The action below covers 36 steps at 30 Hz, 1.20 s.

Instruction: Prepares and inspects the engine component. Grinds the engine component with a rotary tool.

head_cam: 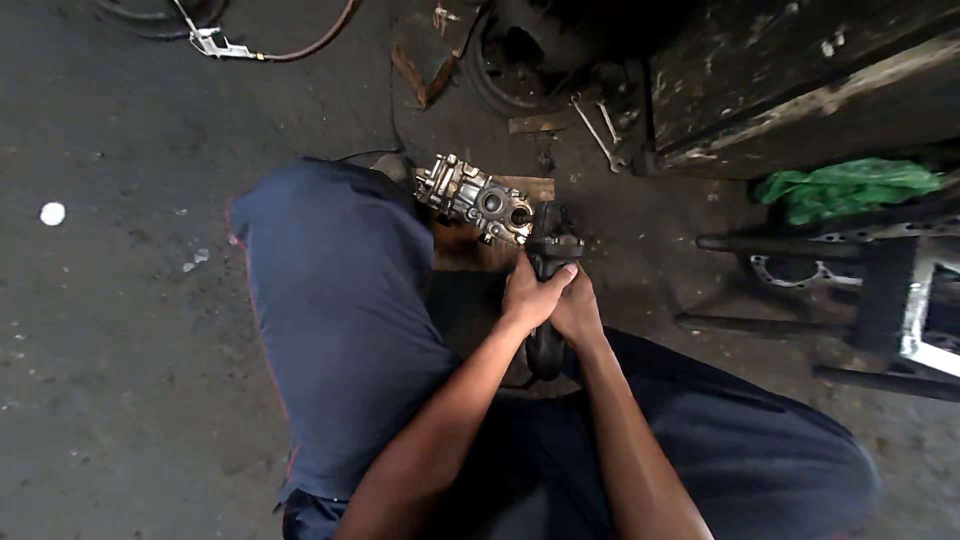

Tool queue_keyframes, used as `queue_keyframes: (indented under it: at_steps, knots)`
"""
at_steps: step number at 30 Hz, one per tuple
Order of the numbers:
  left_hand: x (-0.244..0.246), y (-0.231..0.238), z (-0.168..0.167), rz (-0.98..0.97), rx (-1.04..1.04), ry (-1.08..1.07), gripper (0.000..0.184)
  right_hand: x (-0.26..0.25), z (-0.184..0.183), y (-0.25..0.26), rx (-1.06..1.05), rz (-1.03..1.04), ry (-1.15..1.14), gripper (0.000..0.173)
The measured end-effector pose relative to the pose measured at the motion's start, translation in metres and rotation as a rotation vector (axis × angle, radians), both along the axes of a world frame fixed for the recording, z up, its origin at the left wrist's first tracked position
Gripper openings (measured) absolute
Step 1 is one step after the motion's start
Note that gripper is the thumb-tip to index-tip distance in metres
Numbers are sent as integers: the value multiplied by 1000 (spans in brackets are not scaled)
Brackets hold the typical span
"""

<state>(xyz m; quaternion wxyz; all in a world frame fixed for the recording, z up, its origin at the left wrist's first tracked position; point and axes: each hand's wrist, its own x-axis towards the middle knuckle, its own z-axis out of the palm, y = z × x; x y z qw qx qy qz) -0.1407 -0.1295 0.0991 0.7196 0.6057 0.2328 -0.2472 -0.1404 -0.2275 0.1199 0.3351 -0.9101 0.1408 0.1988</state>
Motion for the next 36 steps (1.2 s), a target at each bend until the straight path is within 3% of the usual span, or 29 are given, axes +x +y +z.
queue_keyframes:
  at_steps: [5,9,18,36]
  knots:
    - [-2,5,10,29,-45,-4,76,2,20,4,-61,65,19,59]
    - [3,8,-9,62,-92,-7,68,9,9,12,-117,86,78,64]
    - [7,13,-30,89,-133,25,70,7,-12,19,-175,89,61,70]
    - [10,18,-46,144,-146,45,68,12,-21,31,-229,124,84,64]
